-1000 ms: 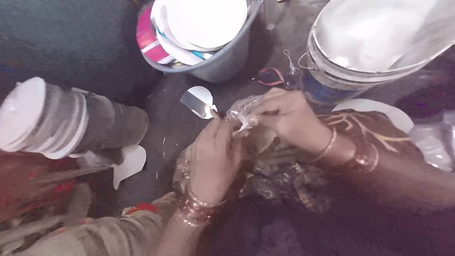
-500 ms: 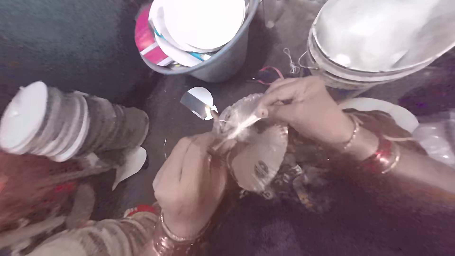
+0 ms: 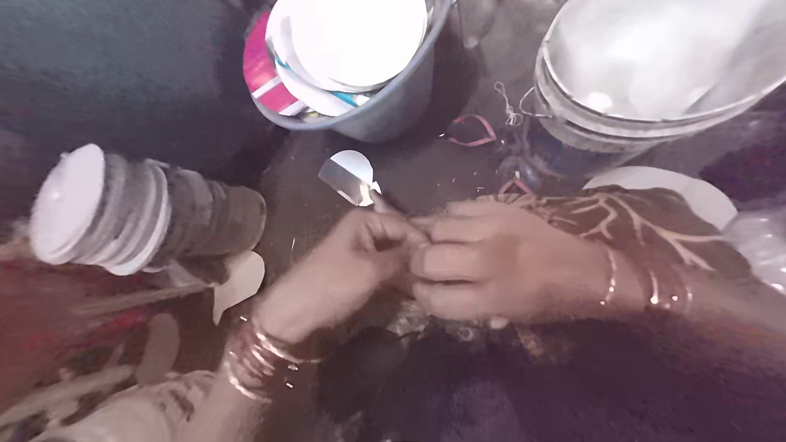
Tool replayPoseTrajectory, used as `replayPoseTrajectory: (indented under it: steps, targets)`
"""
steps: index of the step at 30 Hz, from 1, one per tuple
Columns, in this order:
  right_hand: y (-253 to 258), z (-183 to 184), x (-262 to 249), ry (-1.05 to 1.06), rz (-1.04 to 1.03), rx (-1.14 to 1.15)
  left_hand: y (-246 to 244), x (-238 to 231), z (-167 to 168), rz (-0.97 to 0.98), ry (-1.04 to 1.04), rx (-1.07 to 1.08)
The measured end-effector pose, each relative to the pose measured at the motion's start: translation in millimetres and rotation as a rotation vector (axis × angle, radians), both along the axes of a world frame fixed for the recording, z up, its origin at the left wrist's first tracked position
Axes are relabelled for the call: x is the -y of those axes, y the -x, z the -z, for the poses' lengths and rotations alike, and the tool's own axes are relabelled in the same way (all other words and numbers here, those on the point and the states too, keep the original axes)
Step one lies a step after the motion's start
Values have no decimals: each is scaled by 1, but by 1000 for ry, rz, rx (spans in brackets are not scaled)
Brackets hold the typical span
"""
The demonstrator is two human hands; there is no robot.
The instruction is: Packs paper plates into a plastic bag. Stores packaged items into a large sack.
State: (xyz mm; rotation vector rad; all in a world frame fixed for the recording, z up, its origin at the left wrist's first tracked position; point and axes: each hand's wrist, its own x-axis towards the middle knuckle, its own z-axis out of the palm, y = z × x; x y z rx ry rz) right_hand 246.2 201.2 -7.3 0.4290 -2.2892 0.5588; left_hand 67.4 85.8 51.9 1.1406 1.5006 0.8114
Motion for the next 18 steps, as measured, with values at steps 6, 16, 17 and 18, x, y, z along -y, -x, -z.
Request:
replayPoseTrajectory:
  steps: [6,16,17,18]
  targets:
    - [6,12,-7,629,125,-95,-19,8,40,-193,-242,448]
    - [5,16,-8,673,386,173,-48,-5,70,-410,-833,-856]
    - [4,14,-7,747,395,220,-48,-6,74,-405,-892,-941]
    - [3,13,-6,790,405,259,-48,-6,78,-401,-947,-1010]
